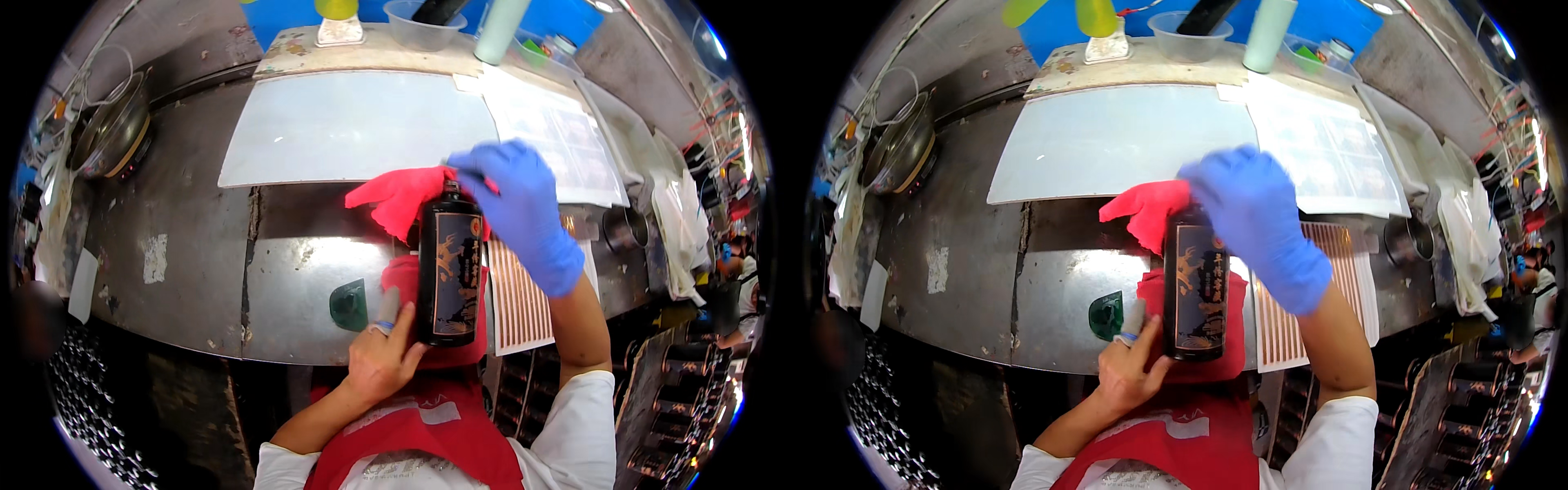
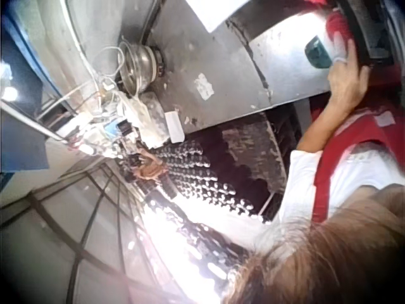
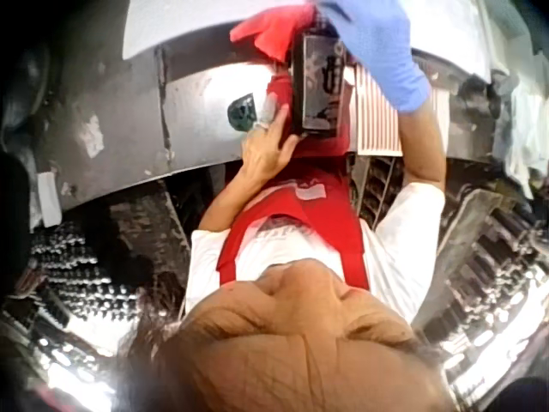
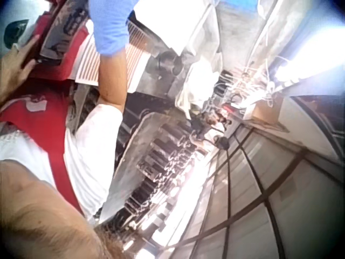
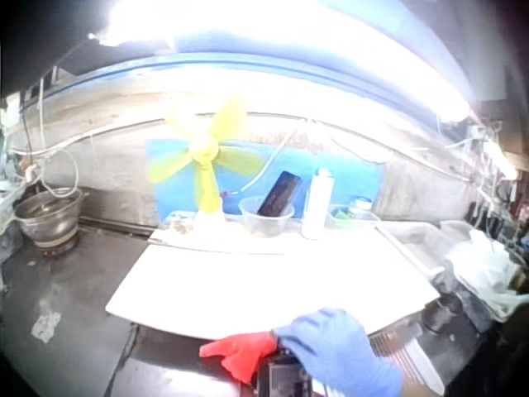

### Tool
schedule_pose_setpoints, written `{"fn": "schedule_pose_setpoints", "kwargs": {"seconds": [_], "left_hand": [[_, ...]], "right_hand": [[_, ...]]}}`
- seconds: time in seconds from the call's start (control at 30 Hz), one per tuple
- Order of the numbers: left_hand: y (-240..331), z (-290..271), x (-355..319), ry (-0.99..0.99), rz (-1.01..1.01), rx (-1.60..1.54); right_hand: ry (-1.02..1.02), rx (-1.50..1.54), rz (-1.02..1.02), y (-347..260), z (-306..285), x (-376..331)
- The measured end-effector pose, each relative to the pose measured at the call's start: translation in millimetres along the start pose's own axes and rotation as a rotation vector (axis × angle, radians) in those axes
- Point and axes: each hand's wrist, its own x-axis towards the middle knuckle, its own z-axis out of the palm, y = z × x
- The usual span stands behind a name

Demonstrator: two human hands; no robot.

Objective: The person applies thin copper-colored strips to the top and bottom rims of a black cylindrical container. They use a green squeegee-like tool to press the strips down and smooth them along the edges. The person handles the container and strips by hand, working at a metal workstation.

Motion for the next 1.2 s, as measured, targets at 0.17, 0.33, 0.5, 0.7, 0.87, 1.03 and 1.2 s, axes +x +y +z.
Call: {"fn": "schedule_pose_setpoints", "kwargs": {"seconds": [0.17,0.33,0.5,0.7,0.87,1.03,1.2], "left_hand": [[-6.2,-5.1,11.6,-0.045,-0.024,-0.178],[1.9,1.8,20.0,0.002,0.107,-0.24],[19.6,9.5,27.1,0.006,0.177,-0.255],[5.5,8.0,9.7,-0.003,0.057,-0.343],[-5.3,8.6,3.9,-0.12,-0.105,-0.521],[-6.6,14.1,6.2,-0.114,-0.158,-0.848],[-14.1,19.2,3.6,-0.141,-0.167,-0.985]], "right_hand": [[-0.177,0.491,-0.064,-69.1,-32.0,-130.5],[-0.11,0.716,0.349,-72.2,-57.9,-133.6],[0.231,0.653,0.454,-24.9,-13.0,-117.9],[-0.137,0.96,0.316,-82.5,-44.2,-181.6],[-0.101,1.016,0.927,-50.3,-31.6,-141.6],[0.36,1.08,0.91,1.7,20.3,-74.4],[0.253,0.584,0.248,-39.4,4.9,-122.3]]}}
